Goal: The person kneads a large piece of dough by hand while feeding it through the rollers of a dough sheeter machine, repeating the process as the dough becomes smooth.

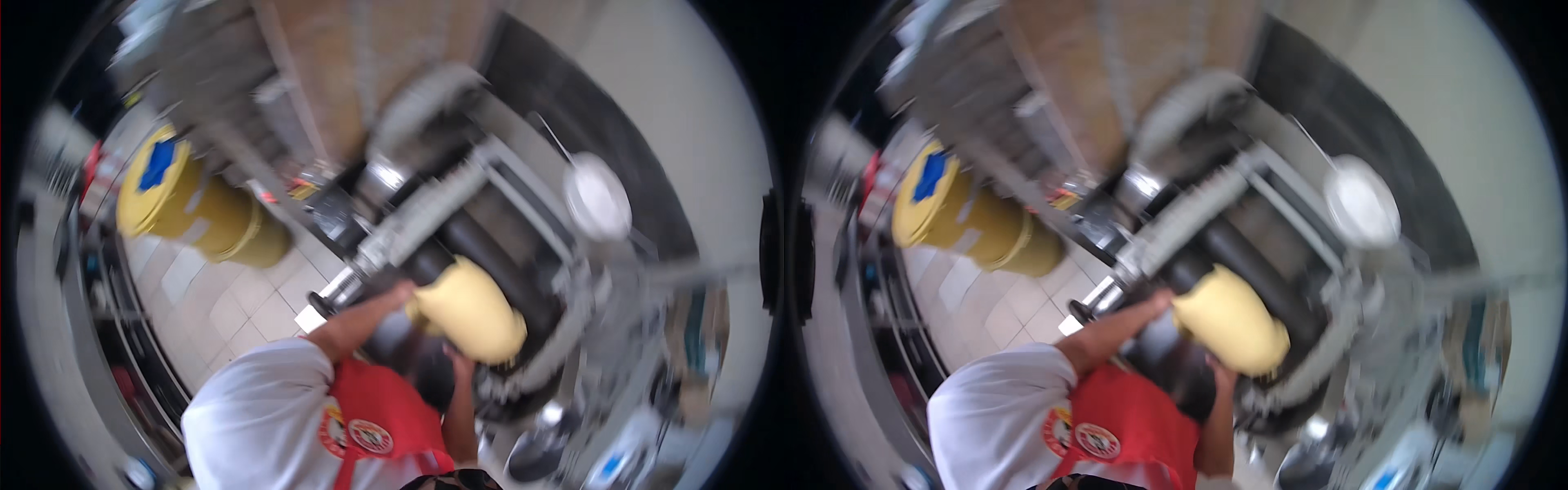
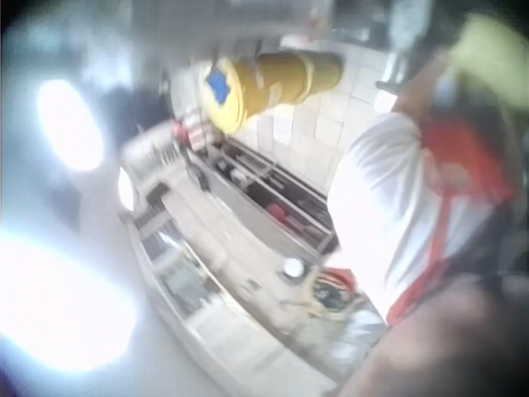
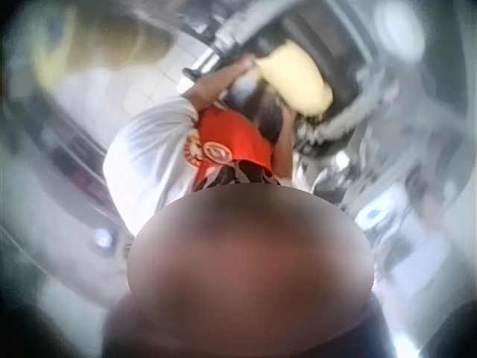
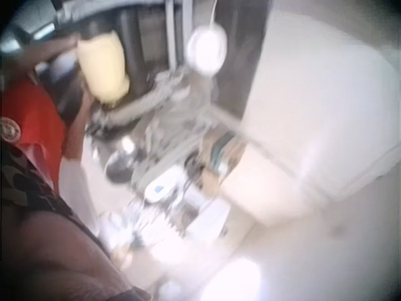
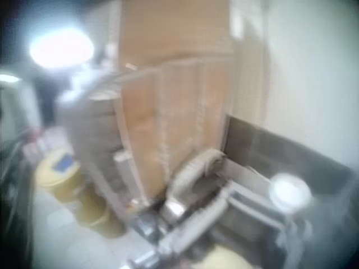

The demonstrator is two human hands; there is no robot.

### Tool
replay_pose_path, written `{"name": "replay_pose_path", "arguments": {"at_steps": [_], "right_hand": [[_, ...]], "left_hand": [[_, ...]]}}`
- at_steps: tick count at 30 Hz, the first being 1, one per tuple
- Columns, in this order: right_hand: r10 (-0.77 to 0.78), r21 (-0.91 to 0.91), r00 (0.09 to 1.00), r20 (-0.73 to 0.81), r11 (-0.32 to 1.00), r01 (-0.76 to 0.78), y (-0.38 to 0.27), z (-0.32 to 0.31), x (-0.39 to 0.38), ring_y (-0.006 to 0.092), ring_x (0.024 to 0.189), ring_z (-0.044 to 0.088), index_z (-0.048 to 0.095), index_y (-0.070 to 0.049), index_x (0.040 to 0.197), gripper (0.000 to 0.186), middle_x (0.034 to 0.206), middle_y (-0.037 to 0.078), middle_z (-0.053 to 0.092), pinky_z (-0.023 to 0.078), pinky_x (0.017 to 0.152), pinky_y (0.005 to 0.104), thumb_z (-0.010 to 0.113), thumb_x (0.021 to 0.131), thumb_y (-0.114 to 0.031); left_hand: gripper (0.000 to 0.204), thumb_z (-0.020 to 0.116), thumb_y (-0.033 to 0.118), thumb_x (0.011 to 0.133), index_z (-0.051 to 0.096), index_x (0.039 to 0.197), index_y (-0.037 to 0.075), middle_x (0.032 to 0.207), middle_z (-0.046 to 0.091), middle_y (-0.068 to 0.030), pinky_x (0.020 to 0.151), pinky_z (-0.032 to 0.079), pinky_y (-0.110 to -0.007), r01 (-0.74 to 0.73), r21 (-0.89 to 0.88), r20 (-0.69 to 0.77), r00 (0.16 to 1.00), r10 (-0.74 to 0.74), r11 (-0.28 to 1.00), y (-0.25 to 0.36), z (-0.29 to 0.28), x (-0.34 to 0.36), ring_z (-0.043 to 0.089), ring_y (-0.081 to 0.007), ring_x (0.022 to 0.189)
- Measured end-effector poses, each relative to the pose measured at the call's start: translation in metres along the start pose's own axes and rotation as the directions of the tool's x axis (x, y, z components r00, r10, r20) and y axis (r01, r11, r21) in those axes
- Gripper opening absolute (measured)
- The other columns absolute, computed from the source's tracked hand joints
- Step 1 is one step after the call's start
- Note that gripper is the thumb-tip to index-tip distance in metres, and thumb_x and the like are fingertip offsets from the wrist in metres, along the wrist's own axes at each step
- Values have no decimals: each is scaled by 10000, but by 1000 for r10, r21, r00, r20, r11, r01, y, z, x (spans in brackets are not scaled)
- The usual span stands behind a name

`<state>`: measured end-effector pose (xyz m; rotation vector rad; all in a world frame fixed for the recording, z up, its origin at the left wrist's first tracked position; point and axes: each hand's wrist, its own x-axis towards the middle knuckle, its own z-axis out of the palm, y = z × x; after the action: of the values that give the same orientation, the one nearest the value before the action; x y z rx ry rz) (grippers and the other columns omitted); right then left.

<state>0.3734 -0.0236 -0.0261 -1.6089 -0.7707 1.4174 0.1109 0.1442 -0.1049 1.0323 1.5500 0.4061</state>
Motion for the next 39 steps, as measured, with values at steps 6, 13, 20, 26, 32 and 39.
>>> {"name": "replay_pose_path", "arguments": {"at_steps": [6, 13, 20, 26, 32, 39], "right_hand": [[-1, -117, 1000, 13, 993, 2, -54, -17, -32, 285, 1306, 544, 502, 39, 1455, 926, 1448, 147, 573, 437, 1117, 405, 891, 617, 94], [-33, 89, 999, 3, 996, 33, -43, -27, -19, 310, 1340, 531, 499, -5, 1478, 799, 1452, 149, 574, 400, 1153, 430, 841, 757, -44], [-55, 387, 995, -89, 918, 85, -49, -23, -34, 327, 1284, 585, 510, -61, 1468, 672, 1408, 127, 605, 508, 1029, 525, 803, 876, -186], [-27, 255, 936, -352, 959, 123, -122, 32, -78, 336, 1134, 670, 534, 31, 1427, 631, 1361, 190, 621, 581, 901, 496, 768, 944, -301], [-209, 250, 892, -401, 912, 326, -145, 34, -79, 350, 1119, 672, 518, 61, 1424, 560, 1365, 212, 616, 578, 924, 476, 730, 953, -154], [-555, -633, 652, -517, 761, 146, -149, 64, -85, 475, 1445, 352, 295, 119, 1544, 955, 1550, 361, 360, 279, 1226, 481, 793, 836, -282]], "left_hand": [[387, 481, 302, 1021, 700, 1179, 25, 1089, 708, -155, 888, 541, -437, 101, -264, 138, 988, -66, 959, 71, 7, -24, 675, -283, 991], [435, 509, 361, 1019, 695, 1223, 25, 1156, 709, -156, 932, 535, -427, 93, -355, 232, 973, -9, 930, 94, -16, -67, 676, -278, 1053], [492, 538, 421, 1017, 691, 1267, 25, 1223, 710, -157, 976, 528, -417, 46, -436, 261, 962, 77, 899, 115, -32, -102, 676, -273, 1115], [559, 513, 448, 1042, 627, 1398, 32, 1389, 647, -161, 1087, 470, -405, 50, -649, 387, 881, 273, 759, 139, -54, -162, 629, -278, 1255], [746, 776, 483, 852, 594, 1378, -14, 1321, 665, -226, 1064, 485, -409, -448, -4, 126, 887, 444, 894, 148, -47, -169, 643, -313, 1227], [730, 872, 295, 738, 497, 1291, 1, 1193, 604, -247, 975, 493, -519, -683, 372, -187, 608, 772, 629, 126, -64, -158, 573, -449, 1142]]}}
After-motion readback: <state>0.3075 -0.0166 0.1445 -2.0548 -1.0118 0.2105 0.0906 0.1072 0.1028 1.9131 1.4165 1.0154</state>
